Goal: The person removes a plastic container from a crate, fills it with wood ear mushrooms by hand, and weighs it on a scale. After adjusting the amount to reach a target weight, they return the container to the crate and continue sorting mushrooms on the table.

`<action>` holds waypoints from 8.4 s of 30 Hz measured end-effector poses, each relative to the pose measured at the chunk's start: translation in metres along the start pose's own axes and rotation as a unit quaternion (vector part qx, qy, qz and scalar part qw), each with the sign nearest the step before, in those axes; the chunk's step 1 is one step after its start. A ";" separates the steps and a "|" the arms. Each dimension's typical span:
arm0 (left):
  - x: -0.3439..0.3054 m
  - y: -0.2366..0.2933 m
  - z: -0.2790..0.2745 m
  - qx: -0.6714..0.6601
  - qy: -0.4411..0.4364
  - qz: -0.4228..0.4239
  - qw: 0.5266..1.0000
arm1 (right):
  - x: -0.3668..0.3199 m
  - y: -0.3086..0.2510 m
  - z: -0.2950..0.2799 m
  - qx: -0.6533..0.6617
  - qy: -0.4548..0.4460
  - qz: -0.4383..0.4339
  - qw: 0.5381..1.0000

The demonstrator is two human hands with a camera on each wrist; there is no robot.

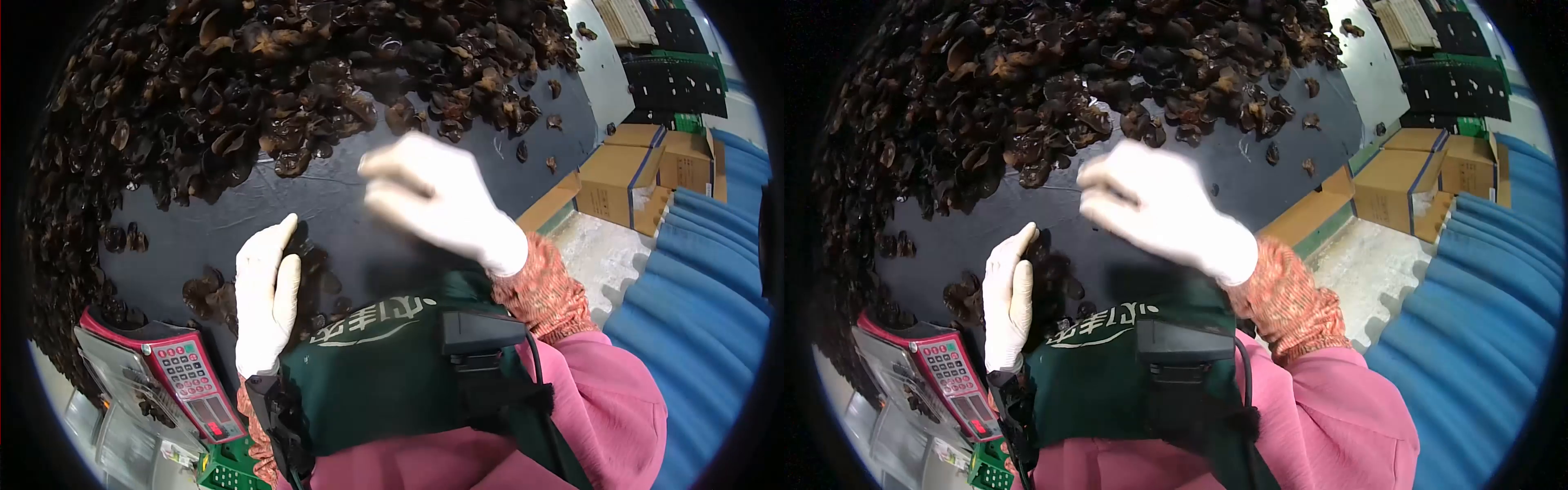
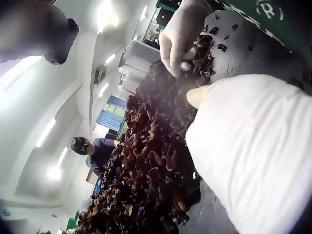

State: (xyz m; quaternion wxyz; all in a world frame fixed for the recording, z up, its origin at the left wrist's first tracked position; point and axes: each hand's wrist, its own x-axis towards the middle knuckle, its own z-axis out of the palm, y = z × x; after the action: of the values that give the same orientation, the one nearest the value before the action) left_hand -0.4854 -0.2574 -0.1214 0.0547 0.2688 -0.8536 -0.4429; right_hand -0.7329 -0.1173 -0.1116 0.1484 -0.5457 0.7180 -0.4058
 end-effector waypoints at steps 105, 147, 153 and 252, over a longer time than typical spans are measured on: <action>0.003 -0.002 0.004 0.017 0.001 0.009 1.000 | -0.020 0.028 0.011 -0.225 0.038 0.048 0.972; -0.001 -0.003 0.000 -0.036 0.021 -0.026 0.999 | 0.003 -0.011 -0.030 0.084 -0.207 0.166 0.961; 0.006 -0.004 -0.002 -0.052 0.010 -0.053 0.997 | 0.026 0.058 -0.020 -0.305 0.054 0.022 0.951; 0.018 0.007 -0.013 -0.222 0.022 -0.159 0.962 | 0.057 0.009 0.047 0.141 0.088 0.086 0.982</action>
State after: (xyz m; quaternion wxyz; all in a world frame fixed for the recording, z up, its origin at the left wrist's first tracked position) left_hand -0.4988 -0.2726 -0.1104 0.0605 0.3916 -0.6784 -0.6186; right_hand -0.7281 -0.1878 -0.1348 0.1942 -0.4178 0.7080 -0.5352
